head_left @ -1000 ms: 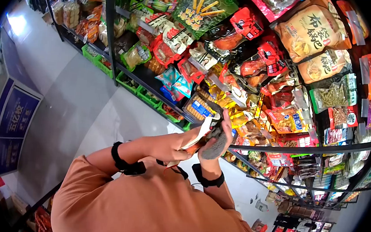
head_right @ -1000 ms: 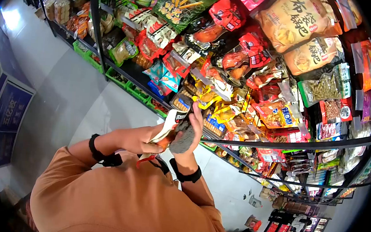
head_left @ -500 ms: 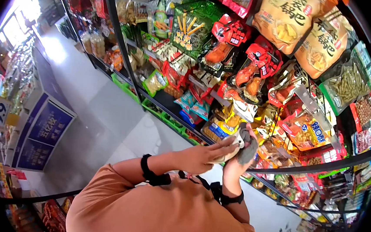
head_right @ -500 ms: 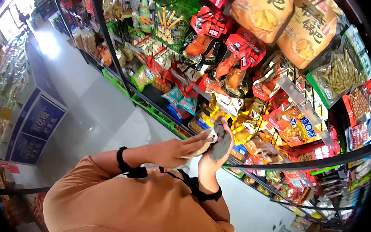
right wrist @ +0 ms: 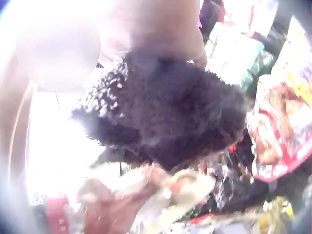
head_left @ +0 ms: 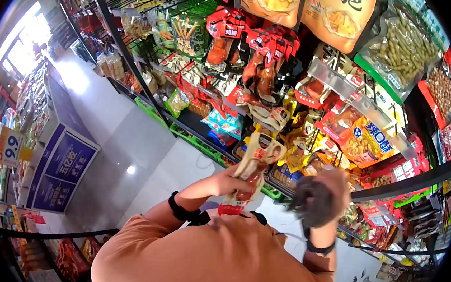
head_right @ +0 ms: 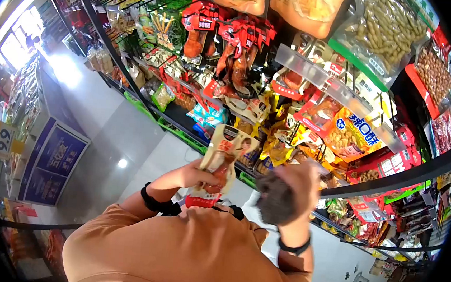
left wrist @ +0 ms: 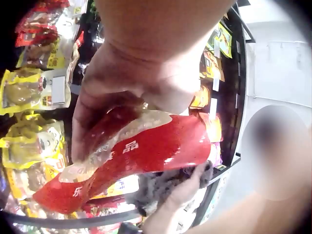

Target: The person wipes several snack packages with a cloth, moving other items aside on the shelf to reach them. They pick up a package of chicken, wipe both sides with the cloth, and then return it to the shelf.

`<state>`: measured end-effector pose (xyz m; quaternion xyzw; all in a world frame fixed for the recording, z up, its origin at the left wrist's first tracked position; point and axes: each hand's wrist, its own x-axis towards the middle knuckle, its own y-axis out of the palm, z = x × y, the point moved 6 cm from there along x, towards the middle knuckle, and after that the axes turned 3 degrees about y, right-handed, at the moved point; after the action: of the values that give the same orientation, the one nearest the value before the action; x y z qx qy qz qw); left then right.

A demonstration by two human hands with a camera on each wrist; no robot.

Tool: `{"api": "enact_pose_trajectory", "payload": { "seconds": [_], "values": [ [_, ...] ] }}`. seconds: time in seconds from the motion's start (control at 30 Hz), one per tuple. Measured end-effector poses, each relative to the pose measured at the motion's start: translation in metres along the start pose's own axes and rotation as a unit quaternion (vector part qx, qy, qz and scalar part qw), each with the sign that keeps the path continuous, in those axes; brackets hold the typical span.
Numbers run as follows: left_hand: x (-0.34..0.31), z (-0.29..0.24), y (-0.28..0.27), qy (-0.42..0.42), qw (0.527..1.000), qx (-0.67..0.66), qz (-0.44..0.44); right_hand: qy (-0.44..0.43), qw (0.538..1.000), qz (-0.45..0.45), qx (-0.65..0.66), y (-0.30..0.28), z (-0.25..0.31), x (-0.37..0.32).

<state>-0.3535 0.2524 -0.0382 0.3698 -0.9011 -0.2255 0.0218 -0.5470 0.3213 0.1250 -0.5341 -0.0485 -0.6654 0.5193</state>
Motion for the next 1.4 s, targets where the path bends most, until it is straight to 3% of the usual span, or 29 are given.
{"api": "enact_pose_trajectory", "payload": {
  "seconds": [0.03, 0.07, 0.1, 0.13, 0.17, 0.2, 0.23, 0.3, 0.37, 0.43, 0.47, 0.5, 0.57, 0.7, 0.73, 0.77, 0.8, 0.87, 0.9, 0.97, 1.03, 1.1, 1.13, 1.23, 1.27, 1.3, 1.37, 1.4],
  "values": [
    [-0.004, 0.003, -0.001, 0.006, 0.998, -0.056, 0.002, -0.016, 0.999, -0.043, -0.017, -0.023, 0.009, 0.011],
    [-0.01, 0.003, -0.002, -0.013, 0.997, -0.072, -0.018, 0.065, 0.997, -0.049, -0.016, -0.045, -0.011, 0.0],
    [-0.015, 0.004, -0.003, -0.036, 0.995, -0.09, -0.04, 0.138, 0.976, -0.169, -0.02, -0.063, 0.005, 0.011],
    [-0.02, 0.01, -0.01, -0.052, 0.994, -0.056, -0.081, 0.212, 0.945, -0.215, 0.125, -0.086, -0.009, 0.006],
    [-0.018, 0.024, -0.02, -0.011, 0.993, -0.113, -0.011, 0.01, 0.96, -0.18, -0.216, -0.101, 0.018, 0.022],
    [-0.02, 0.019, -0.027, 0.01, 0.997, -0.018, -0.078, 0.03, 0.962, -0.167, -0.212, -0.118, 0.015, 0.026],
    [-0.023, 0.017, -0.03, 0.006, 0.997, 0.022, -0.075, 0.069, 0.986, -0.111, -0.105, -0.13, 0.009, 0.031],
    [-0.025, 0.02, -0.04, -0.023, 0.992, 0.095, -0.082, 0.142, 0.984, -0.005, 0.109, -0.134, -0.004, 0.035],
    [-0.029, 0.019, -0.043, 0.007, 0.99, 0.097, -0.105, 0.035, 0.996, 0.024, 0.078, -0.08, 0.02, 0.057],
    [-0.033, 0.015, -0.04, -0.019, 0.99, 0.086, -0.111, 0.058, 0.962, 0.26, -0.055, -0.052, 0.013, 0.061],
    [-0.035, 0.016, -0.04, -0.03, 0.992, 0.077, -0.096, 0.135, 0.964, 0.218, -0.066, -0.041, -0.006, 0.052],
    [-0.037, 0.018, -0.04, -0.041, 0.993, 0.068, -0.082, 0.144, 0.96, 0.234, -0.054, -0.03, -0.011, 0.047],
    [-0.045, 0.023, -0.05, -0.055, 0.996, 0.02, -0.073, 0.111, 0.973, 0.192, -0.057, -0.019, -0.007, 0.043],
    [-0.072, 0.012, -0.077, -0.083, 0.983, 0.088, -0.136, 0.031, 0.989, 0.139, 0.033, -0.032, 0.001, 0.039],
    [-0.077, 0.014, -0.085, -0.083, 0.981, 0.09, -0.152, 0.165, 0.975, 0.096, 0.111, -0.052, -0.017, 0.022],
    [-0.082, 0.016, -0.093, -0.084, 0.978, 0.093, -0.167, -0.054, 0.969, 0.238, 0.029, -0.061, 0.007, 0.051],
    [-0.088, 0.02, -0.098, -0.091, 0.977, 0.065, -0.181, -0.046, 0.969, 0.239, 0.038, -0.053, 0.011, 0.061],
    [-0.097, 0.029, -0.104, -0.139, 0.973, 0.026, -0.182, -0.24, 0.909, 0.227, 0.253, -0.042, 0.053, 0.071],
    [-0.097, 0.026, -0.104, -0.139, 0.973, 0.023, -0.186, -0.259, 0.902, 0.343, -0.029, -0.087, 0.064, 0.079],
    [-0.102, 0.03, -0.112, -0.091, 0.973, 0.055, -0.206, -0.246, 0.914, 0.313, 0.078, -0.08, 0.073, 0.088],
    [-0.102, 0.042, -0.116, -0.121, 0.983, -0.063, -0.124, -0.242, 0.914, 0.314, 0.087, -0.076, 0.071, 0.092],
    [-0.099, 0.043, -0.122, -0.085, 0.986, -0.028, -0.142, -0.252, 0.912, 0.313, 0.079, -0.076, 0.079, 0.091],
    [-0.092, 0.004, -0.103, -0.033, 0.968, 0.115, -0.22, -0.244, 0.915, 0.313, 0.078, -0.076, 0.08, 0.091],
    [-0.101, 0.015, -0.12, -0.155, 0.962, 0.09, -0.206, -0.227, 0.919, 0.309, 0.092, -0.079, 0.071, 0.098],
    [-0.101, 0.012, -0.092, -0.134, 0.969, -0.092, -0.188, -0.203, 0.923, 0.308, 0.107, -0.077, 0.062, 0.097],
    [-0.129, 0.036, -0.067, -0.139, 0.957, -0.136, -0.216, -0.198, 0.919, 0.317, 0.124, -0.067, 0.052, 0.101],
    [-0.105, 0.025, -0.093, -0.129, 0.968, -0.108, -0.185, -0.2, 0.927, 0.308, 0.078, -0.069, 0.058, 0.091],
    [-0.091, 0.014, -0.103, -0.141, 0.977, -0.016, -0.16, -0.189, 0.934, 0.299, 0.053, -0.073, 0.059, 0.085]
  ]
}}
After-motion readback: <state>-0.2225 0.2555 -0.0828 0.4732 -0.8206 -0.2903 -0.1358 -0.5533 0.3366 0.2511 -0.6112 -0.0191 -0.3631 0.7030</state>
